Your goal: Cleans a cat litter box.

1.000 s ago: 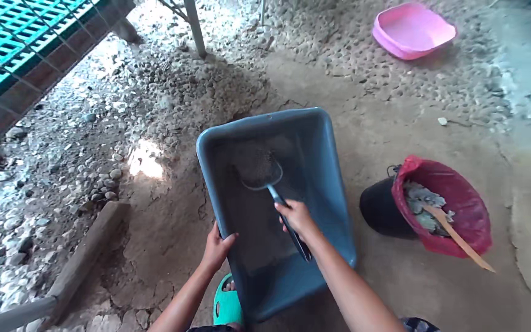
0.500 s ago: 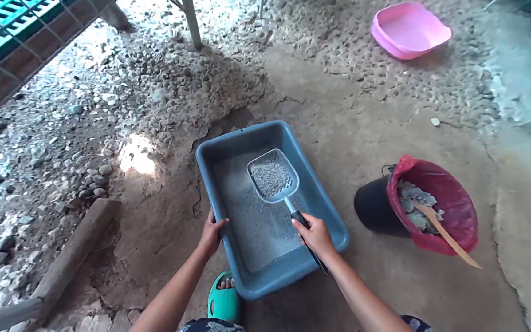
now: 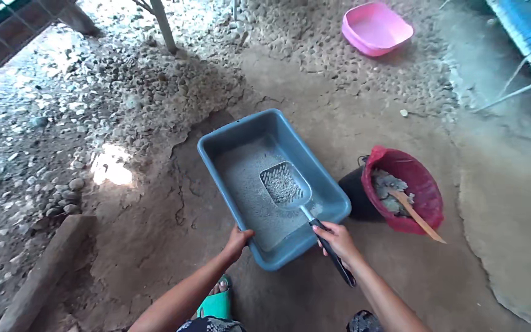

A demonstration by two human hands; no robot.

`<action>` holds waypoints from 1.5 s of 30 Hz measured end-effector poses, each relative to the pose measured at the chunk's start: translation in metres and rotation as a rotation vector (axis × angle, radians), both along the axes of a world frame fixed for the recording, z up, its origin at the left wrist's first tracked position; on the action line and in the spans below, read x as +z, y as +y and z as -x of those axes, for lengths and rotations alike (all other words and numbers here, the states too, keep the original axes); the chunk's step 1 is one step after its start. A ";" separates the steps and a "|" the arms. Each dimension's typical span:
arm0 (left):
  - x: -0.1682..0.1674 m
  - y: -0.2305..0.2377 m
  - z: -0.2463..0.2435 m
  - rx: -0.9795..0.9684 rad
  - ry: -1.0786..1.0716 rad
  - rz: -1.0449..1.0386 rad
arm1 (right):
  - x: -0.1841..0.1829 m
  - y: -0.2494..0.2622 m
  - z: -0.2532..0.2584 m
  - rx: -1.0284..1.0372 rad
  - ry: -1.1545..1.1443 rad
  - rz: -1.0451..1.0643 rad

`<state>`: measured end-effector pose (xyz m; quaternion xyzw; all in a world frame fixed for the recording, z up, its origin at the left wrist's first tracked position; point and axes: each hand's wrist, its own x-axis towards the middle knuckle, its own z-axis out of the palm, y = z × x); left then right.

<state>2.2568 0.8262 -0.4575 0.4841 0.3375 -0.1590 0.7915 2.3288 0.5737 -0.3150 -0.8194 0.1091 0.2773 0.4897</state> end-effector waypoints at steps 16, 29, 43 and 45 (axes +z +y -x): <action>-0.003 -0.018 -0.040 0.013 0.057 0.012 | 0.111 -0.174 -0.057 -0.366 -0.283 0.552; 0.001 0.031 -0.055 0.050 0.018 -0.113 | 0.128 -0.135 -0.015 -0.007 -0.387 0.823; 0.037 0.046 0.025 -0.065 -0.215 -0.365 | 0.003 0.001 -0.033 0.022 0.213 0.288; 0.039 0.045 0.024 -0.066 -0.211 -0.369 | 0.002 0.030 -0.059 0.023 0.111 0.232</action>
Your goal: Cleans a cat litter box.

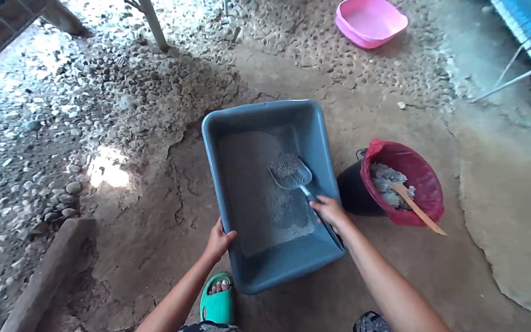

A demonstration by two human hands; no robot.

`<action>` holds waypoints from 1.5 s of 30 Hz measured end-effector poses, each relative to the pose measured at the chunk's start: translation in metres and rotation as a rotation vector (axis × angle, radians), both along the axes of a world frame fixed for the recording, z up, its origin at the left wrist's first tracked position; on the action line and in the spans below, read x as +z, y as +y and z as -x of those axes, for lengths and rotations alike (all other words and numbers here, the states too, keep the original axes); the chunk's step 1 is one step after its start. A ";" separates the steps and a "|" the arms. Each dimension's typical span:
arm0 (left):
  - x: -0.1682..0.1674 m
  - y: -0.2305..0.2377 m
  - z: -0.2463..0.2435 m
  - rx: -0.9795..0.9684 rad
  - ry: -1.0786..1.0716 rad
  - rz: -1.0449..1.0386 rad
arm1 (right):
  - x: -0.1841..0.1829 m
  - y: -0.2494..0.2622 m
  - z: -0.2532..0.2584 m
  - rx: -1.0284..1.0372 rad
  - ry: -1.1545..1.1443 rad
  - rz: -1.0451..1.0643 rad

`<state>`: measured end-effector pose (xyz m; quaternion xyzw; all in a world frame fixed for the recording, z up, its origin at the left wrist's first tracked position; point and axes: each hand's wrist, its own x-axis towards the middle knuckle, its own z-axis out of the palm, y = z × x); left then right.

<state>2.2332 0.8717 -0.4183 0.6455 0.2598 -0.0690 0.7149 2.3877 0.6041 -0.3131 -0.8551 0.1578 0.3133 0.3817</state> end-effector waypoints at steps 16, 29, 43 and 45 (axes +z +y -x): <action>-0.031 -0.003 -0.024 0.091 0.172 0.165 | -0.010 -0.008 0.029 0.044 -0.265 -0.138; -0.034 -0.025 -0.013 0.129 0.318 0.166 | 0.106 -0.220 0.021 -0.495 -0.370 -0.078; 0.139 -0.007 0.010 0.342 0.422 0.199 | 0.067 -0.213 -0.011 0.281 -0.195 0.889; 0.176 -0.008 0.035 0.365 0.421 0.164 | 0.080 -0.216 -0.016 0.347 -0.150 0.835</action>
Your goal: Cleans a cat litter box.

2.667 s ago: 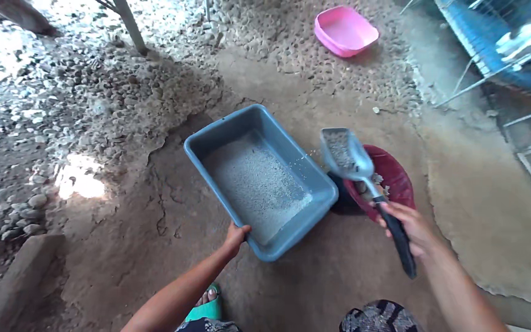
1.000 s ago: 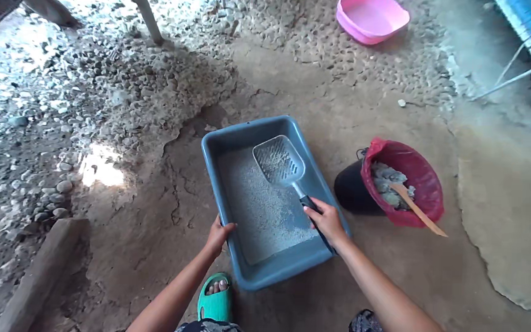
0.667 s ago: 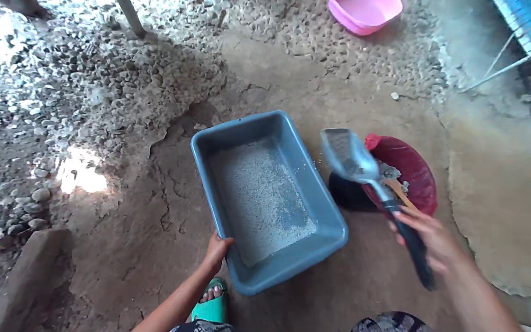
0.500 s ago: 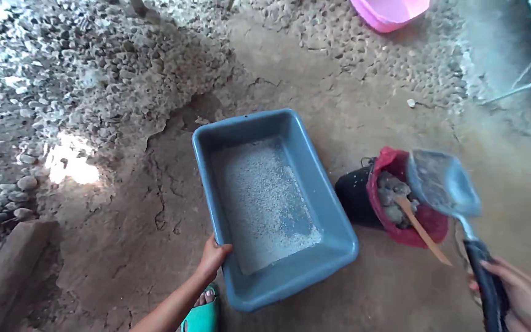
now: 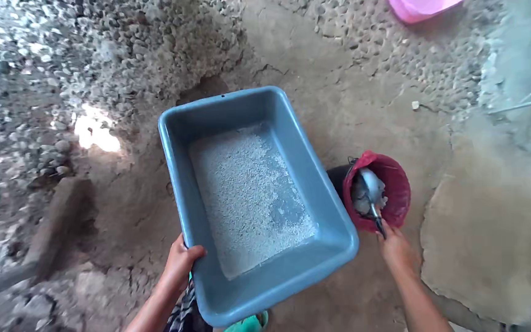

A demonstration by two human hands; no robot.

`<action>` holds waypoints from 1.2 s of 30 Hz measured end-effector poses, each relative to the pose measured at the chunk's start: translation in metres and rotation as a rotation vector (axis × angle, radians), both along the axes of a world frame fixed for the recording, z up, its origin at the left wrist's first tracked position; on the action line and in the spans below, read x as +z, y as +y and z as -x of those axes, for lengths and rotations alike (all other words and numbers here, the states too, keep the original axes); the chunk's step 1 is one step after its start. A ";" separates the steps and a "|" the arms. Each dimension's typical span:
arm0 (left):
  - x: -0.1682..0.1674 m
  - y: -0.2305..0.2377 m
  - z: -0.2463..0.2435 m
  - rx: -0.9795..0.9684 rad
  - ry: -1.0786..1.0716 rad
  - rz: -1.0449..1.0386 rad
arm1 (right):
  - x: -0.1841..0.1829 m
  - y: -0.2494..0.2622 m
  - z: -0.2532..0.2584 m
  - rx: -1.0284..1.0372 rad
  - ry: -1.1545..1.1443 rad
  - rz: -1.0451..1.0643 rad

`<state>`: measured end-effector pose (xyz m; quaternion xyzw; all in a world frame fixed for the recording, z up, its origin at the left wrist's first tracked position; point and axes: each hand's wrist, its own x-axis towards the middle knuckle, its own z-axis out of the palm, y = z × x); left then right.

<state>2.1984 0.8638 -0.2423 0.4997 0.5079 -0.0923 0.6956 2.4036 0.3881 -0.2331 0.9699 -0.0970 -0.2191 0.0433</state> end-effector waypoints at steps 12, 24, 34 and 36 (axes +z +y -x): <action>0.284 0.022 0.214 -0.102 0.184 -0.098 | 0.285 0.216 0.142 0.057 0.149 -0.780; 0.390 -0.205 0.544 0.870 -0.056 -0.082 | 0.452 0.264 0.345 1.084 0.219 -0.757; 0.430 -0.425 0.757 1.662 0.170 -0.099 | 0.458 0.354 0.693 1.983 0.560 -0.771; 0.429 -0.464 0.811 1.810 0.243 -0.120 | 0.457 0.351 0.801 2.061 0.670 -0.730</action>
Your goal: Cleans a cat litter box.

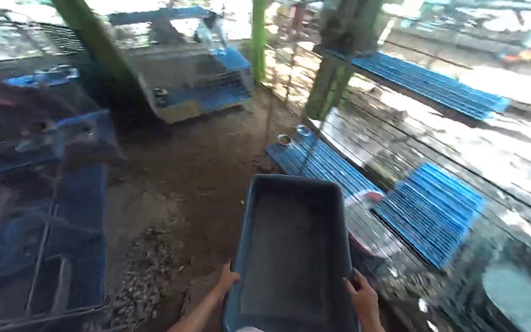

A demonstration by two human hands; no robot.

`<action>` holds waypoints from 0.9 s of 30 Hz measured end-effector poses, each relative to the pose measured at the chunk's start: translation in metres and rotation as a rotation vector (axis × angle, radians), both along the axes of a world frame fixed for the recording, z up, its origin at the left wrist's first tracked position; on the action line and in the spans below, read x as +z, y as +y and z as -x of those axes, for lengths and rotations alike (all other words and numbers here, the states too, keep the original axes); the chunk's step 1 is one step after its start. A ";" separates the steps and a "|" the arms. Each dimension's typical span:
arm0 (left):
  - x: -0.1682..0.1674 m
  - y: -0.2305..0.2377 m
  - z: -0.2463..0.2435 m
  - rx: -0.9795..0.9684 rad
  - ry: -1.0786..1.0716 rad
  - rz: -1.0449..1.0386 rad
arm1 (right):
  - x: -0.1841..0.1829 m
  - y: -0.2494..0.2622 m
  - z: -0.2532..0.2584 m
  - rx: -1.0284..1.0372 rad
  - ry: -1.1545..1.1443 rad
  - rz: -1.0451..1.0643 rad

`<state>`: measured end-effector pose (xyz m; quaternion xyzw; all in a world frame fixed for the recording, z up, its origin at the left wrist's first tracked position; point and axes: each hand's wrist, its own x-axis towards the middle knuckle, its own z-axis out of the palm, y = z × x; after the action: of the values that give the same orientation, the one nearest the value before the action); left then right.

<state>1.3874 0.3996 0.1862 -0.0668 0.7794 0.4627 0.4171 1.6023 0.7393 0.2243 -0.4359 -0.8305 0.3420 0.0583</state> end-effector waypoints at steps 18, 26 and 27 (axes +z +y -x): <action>-0.093 -0.147 0.340 1.002 0.130 0.002 | -0.050 -0.133 0.731 0.812 0.021 0.162; -0.110 -0.186 0.494 1.306 0.078 0.010 | -0.046 -0.250 0.992 1.159 -0.155 0.180; -0.120 -0.199 0.517 1.326 0.080 0.010 | -0.054 -0.265 1.022 1.175 -0.154 0.185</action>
<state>0.8705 0.2009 0.0667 -0.5171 0.5902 0.6197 0.0146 0.5801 0.4745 0.1708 0.0696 -0.9010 0.3552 -0.2392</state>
